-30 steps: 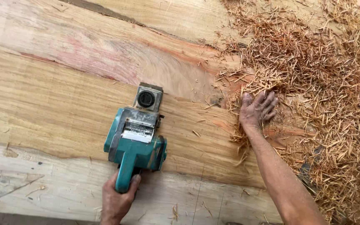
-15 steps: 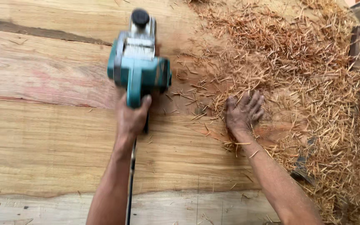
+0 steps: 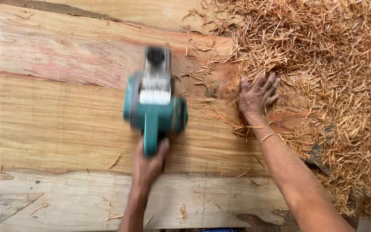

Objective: The person uses an electric hand planer to smooth the surface of a large wood slab on a workbench, making repeated passes while the other hand steadies the wood and brushes shavings aside. They then set the planer down, unplug its power cord, and sweep shavings off the slab by hand.

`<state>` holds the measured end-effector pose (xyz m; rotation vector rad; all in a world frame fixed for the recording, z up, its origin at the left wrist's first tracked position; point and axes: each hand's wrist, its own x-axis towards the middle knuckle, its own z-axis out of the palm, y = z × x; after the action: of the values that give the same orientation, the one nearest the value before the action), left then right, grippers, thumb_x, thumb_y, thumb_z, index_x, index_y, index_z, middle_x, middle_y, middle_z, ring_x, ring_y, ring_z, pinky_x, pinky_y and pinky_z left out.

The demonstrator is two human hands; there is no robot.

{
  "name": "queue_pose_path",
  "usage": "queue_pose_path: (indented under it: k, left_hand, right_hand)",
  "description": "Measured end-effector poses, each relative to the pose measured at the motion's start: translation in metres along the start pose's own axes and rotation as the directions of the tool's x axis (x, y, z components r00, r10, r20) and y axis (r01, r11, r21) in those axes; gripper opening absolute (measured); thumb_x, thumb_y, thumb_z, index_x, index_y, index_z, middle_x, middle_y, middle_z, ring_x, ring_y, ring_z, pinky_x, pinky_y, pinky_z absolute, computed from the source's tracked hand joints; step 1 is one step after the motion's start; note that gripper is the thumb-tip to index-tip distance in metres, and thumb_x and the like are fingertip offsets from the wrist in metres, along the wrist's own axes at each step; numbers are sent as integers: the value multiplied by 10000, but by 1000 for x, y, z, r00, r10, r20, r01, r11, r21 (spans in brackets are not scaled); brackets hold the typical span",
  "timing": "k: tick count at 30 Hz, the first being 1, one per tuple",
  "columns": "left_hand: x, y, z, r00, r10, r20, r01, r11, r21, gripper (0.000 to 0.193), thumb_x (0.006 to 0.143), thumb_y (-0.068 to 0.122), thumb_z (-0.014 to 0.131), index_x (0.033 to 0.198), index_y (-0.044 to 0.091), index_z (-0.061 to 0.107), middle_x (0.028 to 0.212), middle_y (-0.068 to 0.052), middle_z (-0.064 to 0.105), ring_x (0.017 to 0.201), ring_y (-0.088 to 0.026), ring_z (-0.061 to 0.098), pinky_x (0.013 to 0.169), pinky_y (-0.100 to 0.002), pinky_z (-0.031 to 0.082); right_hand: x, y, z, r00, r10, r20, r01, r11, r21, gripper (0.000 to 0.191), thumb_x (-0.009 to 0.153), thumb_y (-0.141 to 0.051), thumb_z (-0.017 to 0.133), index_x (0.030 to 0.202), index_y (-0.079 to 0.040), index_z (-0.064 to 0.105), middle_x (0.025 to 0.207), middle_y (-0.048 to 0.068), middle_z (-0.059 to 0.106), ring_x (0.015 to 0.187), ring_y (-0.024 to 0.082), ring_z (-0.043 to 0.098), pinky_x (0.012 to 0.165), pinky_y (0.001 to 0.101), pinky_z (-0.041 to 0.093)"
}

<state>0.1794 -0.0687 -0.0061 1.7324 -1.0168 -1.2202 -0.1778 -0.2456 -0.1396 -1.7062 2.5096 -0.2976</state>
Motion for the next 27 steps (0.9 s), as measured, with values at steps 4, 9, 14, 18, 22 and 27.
queue_pose_path:
  k: [4, 9, 14, 18, 22, 27]
  left_hand:
    - [-126, -56, -18, 981, -145, -127, 172, 953, 247, 392, 744, 303, 862, 1045, 73, 760, 751, -87, 761, 672, -170, 731, 658, -378, 573]
    - [-148, -89, -9, 993, 53, -106, -32, 982, 184, 442, 728, 260, 832, 1108, 60, 726, 753, -115, 790, 697, -199, 782, 664, -395, 595]
    - [-71, -31, 20, 982, -167, -92, 178, 975, 133, 265, 807, 259, 803, 925, 44, 705, 612, -101, 692, 543, -180, 647, 555, -391, 537]
    - [22, 18, 41, 998, -49, -47, 53, 993, 108, 279, 858, 275, 786, 926, 20, 698, 673, -110, 666, 631, -166, 559, 588, -383, 517]
    - [102, 50, 65, 992, 85, -97, -67, 982, 175, 304, 847, 293, 807, 958, 28, 709, 715, -106, 696, 650, -193, 638, 646, -379, 541]
    - [197, 85, 94, 966, 228, -119, -207, 965, 161, 315, 839, 266, 801, 1073, 62, 748, 891, -136, 773, 816, -256, 734, 776, -403, 569]
  right_hand:
    - [-4, 0, -4, 998, -5, 65, 7, 999, -38, 859, 1051, -708, 278, 1615, -60, 263, 1709, 210, 56, 1581, 418, -8, 1187, 716, 35]
    - [-3, -5, -6, 989, 53, 140, -45, 997, -59, 878, 1043, -734, 219, 1635, -85, 210, 1739, 184, 17, 1610, 390, -40, 1235, 694, 10]
    - [1, 2, 3, 989, 72, 127, -70, 997, -14, 902, 1025, -716, 304, 1663, -145, 21, 1754, 158, -72, 1601, 376, -106, 1211, 687, -94]
    - [-8, 12, 3, 967, -227, -116, 132, 836, -532, 889, 1159, -605, 433, 1698, -176, -130, 1783, 201, -131, 1645, 367, -143, 1267, 639, -81]
    - [-9, 13, 0, 987, -94, 129, 110, 987, -120, 1087, 876, -609, 557, 1560, -118, -130, 1657, 266, -105, 1529, 431, -131, 1176, 705, -40]
    - [-8, 2, -3, 996, -81, -31, 77, 988, -132, 784, 1052, -543, 500, 1595, -34, 255, 1702, 273, 147, 1580, 450, 36, 1167, 747, 95]
